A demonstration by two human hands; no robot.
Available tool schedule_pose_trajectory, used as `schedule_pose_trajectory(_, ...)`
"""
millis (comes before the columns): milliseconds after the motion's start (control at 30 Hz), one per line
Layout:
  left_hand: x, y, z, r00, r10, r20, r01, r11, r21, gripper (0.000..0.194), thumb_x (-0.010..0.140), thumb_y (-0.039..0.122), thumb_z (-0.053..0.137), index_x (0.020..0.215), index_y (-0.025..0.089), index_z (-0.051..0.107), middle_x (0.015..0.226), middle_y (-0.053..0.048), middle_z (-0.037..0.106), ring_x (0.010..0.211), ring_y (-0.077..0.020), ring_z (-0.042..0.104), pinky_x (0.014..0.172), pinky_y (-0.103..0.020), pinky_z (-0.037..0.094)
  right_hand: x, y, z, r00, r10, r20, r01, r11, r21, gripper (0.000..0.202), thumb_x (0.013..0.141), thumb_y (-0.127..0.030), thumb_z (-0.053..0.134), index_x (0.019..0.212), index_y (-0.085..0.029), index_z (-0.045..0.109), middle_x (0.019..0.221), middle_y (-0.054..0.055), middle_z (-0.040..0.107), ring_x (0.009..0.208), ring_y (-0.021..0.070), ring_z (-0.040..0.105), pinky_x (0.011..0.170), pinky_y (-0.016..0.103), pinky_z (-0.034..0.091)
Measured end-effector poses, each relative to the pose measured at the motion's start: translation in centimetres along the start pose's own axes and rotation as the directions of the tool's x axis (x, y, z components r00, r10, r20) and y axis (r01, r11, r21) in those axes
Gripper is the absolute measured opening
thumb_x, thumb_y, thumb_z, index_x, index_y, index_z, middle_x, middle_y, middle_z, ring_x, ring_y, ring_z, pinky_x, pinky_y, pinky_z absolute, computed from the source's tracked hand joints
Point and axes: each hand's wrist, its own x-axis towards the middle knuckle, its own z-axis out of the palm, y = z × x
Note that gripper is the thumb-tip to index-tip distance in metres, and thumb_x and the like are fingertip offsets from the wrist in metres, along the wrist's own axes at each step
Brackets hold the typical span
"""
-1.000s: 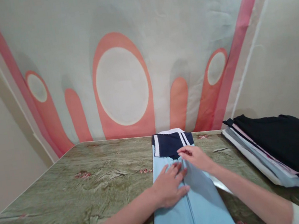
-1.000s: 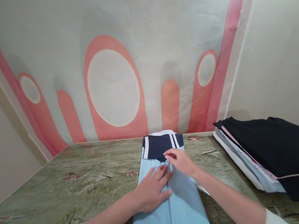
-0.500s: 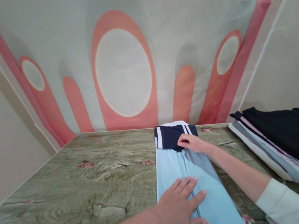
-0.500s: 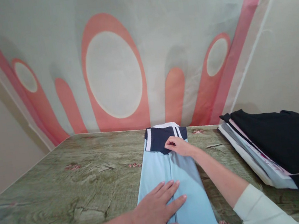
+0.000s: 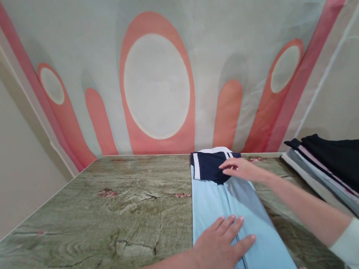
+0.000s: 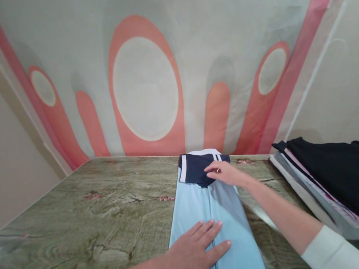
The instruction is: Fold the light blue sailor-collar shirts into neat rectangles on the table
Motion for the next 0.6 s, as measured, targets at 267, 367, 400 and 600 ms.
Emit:
schedule_pose_trajectory(267, 0.2, -0.2, 0.2, 1.0, 0.005, 0.01, -0.005, 1.0, 0.016, 0.066, 0.088, 0.06, 0.024, 0.14, 0.02, 0.025, 0.147, -0.014, 0.016, 0.134, -0.0296, 0.015, 0.108, -0.046, 0.017, 0.5, -2.7, 2.9, 0.995, -0.089, 0.036, 0.09, 0.995, -0.031, 0.026, 0.08, -0.039, 0.054, 0.081, -0.018, 0.069, 0.077, 0.004, 0.064, 0.069, 0.015, 0.058, 0.064, 0.027, 0.045)
schedule_pose_trajectory(367, 0.2, -0.4, 0.5, 1.0, 0.014, 0.005, -0.014, 1.0, 0.009, 0.067, 0.088, 0.06, 0.024, 0.141, 0.02, 0.024, 0.147, -0.014, 0.014, 0.135, -0.0296, 0.014, 0.108, -0.046, 0.017, 1.6, -0.2, 1.1, 0.987, 0.1, -0.123, -0.119, 0.981, -0.156, 0.025, 0.079, -0.039, 0.054, 0.078, -0.018, 0.067, 0.075, 0.002, 0.065, 0.067, 0.0144, 0.058, 0.064, 0.025, 0.045)
schedule_pose_trajectory(400, 0.2, -0.5, 0.6, 1.0, 0.018, -0.001, -0.018, 1.0, 0.008, 0.067, 0.088, 0.061, 0.025, 0.141, 0.02, 0.024, 0.147, -0.014, 0.014, 0.135, -0.0296, 0.014, 0.108, -0.046, 0.017, 1.9, 0.9, 0.2, 0.966, 0.167, -0.197, -0.205, 0.96, -0.192, 0.025, 0.079, -0.039, 0.054, 0.076, -0.017, 0.066, 0.073, 0.002, 0.065, 0.067, 0.0148, 0.058, 0.064, 0.026, 0.045)
schedule_pose_trajectory(600, 0.3, -0.9, 1.1, 0.999, 0.051, -0.016, -0.05, 0.997, 0.066, 0.064, 0.088, 0.057, 0.03, 0.14, 0.02, 0.024, 0.147, -0.015, 0.015, 0.134, -0.0293, 0.016, 0.108, -0.045, 0.019, 1.1, 6.8, -6.6, 0.744, 0.351, -0.568, -0.538, 0.819, -0.2, 0.031, 0.087, -0.036, 0.05, 0.105, -0.013, 0.058, 0.106, 0.01, 0.059, 0.089, 0.0202, 0.058, 0.078, 0.038, 0.048)
